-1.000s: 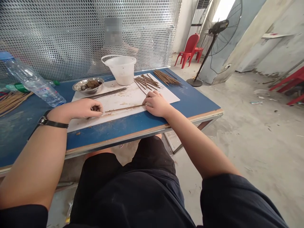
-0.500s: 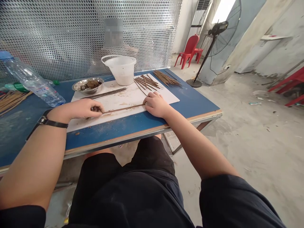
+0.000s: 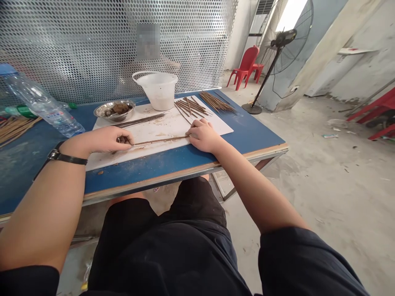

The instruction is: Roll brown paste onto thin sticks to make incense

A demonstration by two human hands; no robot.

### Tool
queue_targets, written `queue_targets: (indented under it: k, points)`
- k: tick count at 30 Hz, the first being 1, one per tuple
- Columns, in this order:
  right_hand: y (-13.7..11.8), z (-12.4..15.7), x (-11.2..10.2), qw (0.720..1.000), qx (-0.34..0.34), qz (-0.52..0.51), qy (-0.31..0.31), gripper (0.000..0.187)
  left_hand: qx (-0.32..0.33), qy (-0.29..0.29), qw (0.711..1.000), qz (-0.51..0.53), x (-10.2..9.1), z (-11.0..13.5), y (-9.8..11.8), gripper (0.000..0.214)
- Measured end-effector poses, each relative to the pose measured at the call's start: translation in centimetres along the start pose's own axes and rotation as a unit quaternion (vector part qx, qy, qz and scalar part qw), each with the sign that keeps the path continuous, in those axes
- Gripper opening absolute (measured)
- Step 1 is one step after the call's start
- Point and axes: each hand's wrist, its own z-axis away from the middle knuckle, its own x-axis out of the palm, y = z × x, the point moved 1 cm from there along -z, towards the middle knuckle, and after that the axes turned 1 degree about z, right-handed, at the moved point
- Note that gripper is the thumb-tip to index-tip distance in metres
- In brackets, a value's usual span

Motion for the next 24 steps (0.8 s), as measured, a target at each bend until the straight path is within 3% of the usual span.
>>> queue_targets:
  k: [6,10,16,21,24]
  points:
    - [0.4,0.1,-0.1,0.998,-0.026,-0.024,0.051,0.032,0.002,-0.011,1.000,0.003,0.0,-0.1,-0.5,0.033]
    - [0.6,-0.2,-0.2,0.992,0.015,-0.065,0.103,0.025,-0.013,-0.003,1.000,-0.001,-0.4,-0.3,-1.5,0.038]
    - [0.2,-0.3,-0.6,0.979,0.082,-0.089,0.161,0.012,-0.028,0.023,0.999,0.009,-1.0,-0.7,-5.0,0.038]
    - [-0.8,-1.1,-1.0,0.977,0.123,-0.108,0.139,0.020,-0.060,0.013,0.998,0.001,-1.3,-0.6,-6.4,0.043]
    - [-2.3,-2.5,-0.9,0.987,0.097,-0.080,0.104,0.027,-0.069,0.022,0.997,-0.003,-1.3,-0.7,-6.5,0.050]
